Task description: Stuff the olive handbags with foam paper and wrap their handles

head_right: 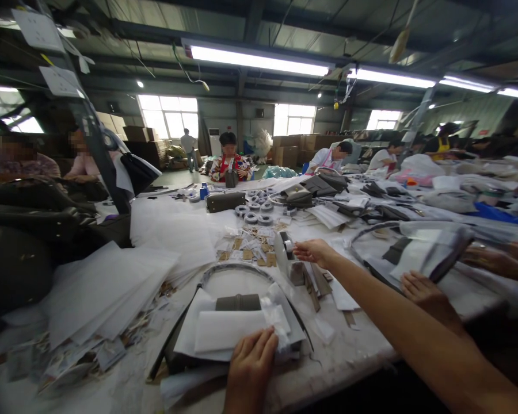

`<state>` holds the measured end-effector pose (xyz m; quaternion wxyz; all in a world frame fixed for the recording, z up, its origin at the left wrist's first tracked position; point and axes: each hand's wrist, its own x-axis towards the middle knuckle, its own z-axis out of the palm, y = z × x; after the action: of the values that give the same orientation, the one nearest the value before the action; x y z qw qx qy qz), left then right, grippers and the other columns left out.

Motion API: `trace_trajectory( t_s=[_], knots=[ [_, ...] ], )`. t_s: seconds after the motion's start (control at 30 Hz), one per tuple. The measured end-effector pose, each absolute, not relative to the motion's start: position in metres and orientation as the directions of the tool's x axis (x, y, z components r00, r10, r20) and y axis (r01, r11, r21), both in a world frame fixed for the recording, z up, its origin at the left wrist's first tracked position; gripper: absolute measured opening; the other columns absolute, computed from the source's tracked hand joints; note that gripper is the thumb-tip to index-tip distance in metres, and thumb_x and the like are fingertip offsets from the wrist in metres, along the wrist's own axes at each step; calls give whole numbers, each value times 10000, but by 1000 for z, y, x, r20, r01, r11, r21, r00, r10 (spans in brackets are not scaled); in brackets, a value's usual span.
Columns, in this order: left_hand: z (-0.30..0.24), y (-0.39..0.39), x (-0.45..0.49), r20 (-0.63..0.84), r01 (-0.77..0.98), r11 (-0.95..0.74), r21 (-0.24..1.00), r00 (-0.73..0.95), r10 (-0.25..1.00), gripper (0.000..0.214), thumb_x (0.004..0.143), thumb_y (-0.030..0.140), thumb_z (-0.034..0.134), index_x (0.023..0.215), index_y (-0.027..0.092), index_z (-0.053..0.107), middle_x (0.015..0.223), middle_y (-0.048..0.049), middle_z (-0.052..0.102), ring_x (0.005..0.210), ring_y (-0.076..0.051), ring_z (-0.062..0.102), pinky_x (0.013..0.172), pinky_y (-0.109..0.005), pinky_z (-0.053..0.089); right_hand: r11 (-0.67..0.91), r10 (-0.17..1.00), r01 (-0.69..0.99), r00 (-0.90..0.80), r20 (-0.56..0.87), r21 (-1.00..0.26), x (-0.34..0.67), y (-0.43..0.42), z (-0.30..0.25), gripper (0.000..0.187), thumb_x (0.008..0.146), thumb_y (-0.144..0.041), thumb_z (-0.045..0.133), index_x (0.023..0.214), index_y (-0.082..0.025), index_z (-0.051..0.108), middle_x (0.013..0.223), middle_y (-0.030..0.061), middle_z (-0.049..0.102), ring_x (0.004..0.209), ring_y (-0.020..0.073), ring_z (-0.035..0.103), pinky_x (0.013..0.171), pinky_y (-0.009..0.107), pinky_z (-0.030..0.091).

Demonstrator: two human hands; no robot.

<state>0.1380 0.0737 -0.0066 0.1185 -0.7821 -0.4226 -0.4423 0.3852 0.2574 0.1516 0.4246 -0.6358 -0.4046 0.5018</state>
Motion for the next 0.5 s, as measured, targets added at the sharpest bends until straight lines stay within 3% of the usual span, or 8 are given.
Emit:
trace_trajectory(
  t_s=[0.2, 0.5],
  knots=[
    [-8, 70, 134, 718, 753, -620, 220, 305, 625, 283, 944, 260, 613, 1225, 268, 638, 1269, 33, 680, 1086, -194, 625, 935, -357, 517, -262, 937, 77, 257, -234, -962, 387, 187, 120, 138, 830, -234, 762, 810, -103, 721, 842, 117, 757, 662, 126, 700, 574, 161, 573],
    [-6, 71, 137, 732, 744, -624, 237, 286, 619, 241, 975, 257, 551, 1194, 260, 652, 1239, 34, 696, 1060, -198, 637, 905, -366, 519, -191, 927, 122, 347, -138, -974, 388, 178, 59, 247, 744, -331, 816, 792, -113, 710, 775, 107, 748, 583, 138, 683, 518, 204, 575]
  ],
)
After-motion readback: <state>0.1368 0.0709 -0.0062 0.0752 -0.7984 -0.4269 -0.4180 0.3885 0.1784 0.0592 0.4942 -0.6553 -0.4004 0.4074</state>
